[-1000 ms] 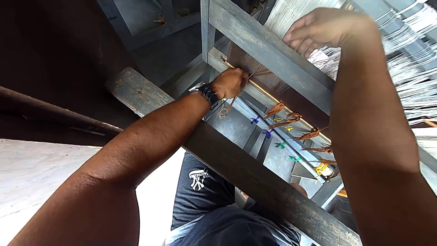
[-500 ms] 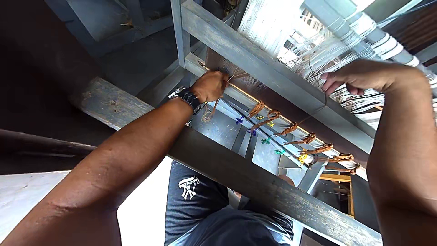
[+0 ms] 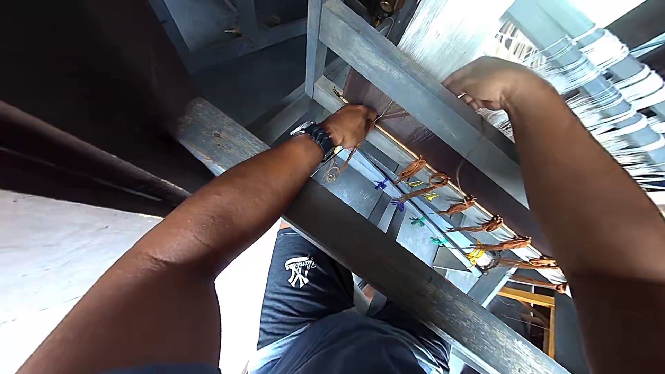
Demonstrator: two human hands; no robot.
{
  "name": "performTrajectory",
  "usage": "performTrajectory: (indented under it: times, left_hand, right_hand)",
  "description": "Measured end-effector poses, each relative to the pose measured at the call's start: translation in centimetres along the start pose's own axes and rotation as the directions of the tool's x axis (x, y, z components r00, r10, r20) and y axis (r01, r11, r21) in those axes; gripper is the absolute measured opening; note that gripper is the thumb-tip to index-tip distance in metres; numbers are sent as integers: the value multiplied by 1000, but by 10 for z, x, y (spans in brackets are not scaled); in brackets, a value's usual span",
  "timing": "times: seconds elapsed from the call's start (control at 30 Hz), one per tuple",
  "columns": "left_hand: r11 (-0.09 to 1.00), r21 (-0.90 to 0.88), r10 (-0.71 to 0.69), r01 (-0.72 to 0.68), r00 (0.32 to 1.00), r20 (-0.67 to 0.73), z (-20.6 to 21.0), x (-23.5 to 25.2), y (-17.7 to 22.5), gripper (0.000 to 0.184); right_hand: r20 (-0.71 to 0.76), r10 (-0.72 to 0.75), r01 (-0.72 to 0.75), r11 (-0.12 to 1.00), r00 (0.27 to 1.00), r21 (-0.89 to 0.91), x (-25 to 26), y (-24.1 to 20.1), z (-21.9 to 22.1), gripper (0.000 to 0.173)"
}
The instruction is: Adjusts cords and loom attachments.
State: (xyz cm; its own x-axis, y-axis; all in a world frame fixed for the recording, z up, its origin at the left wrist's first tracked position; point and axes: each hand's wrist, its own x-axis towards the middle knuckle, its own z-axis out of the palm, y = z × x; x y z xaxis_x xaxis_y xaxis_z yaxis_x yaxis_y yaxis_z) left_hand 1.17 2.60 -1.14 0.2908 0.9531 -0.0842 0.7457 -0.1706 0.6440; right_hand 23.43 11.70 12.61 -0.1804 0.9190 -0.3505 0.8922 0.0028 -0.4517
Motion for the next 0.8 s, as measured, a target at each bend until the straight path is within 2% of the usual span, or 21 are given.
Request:
performTrajectory:
  times: [0.1, 0.23, 0.37, 0.43, 0.5, 0.57, 0.63, 0.73, 0.8]
  left_hand:
    - [999, -19, -28, 28, 1000, 14, -1, -2, 2, 22]
    - [997, -53, -58, 59, 998, 29, -2, -3, 3, 23]
    - [995, -65, -69, 71, 997, 43, -2, -2, 3, 23]
    - [995, -59, -73, 76, 996, 43, -2, -2, 4, 22]
    - [995, -65, -74, 77, 996, 48, -2, -2, 3, 23]
    - [995, -82, -59, 62, 997, 42, -1, -1, 1, 23]
    - [994, -96, -39, 42, 999, 33, -1, 0, 0, 23]
    - [995, -98, -21, 23, 1000, 20, -1, 1, -1, 24]
    - [994, -106, -24, 25, 1000, 15, -1, 2, -1, 24]
  right_hand:
    - [-1, -16, 16, 995, 1000, -95, 32, -22, 20, 17]
    - [61, -26, 42, 959, 998, -280, 28, -52, 37, 19]
    - [53, 171, -155, 963, 984, -221, 26, -57, 40, 27]
    - [24, 208, -193, 940, 978, -283, 27, -57, 41, 24]
    - [34, 187, -160, 908, 982, -386, 25, -60, 39, 22]
    - [135, 99, -29, 894, 986, -447, 23, -60, 35, 18]
    - [264, 9, 91, 928, 964, -363, 21, -59, 32, 18]
    - [333, -12, 52, 992, 943, -111, 15, -63, 33, 23]
    - [305, 10, 6, 999, 952, -51, 11, -65, 36, 24]
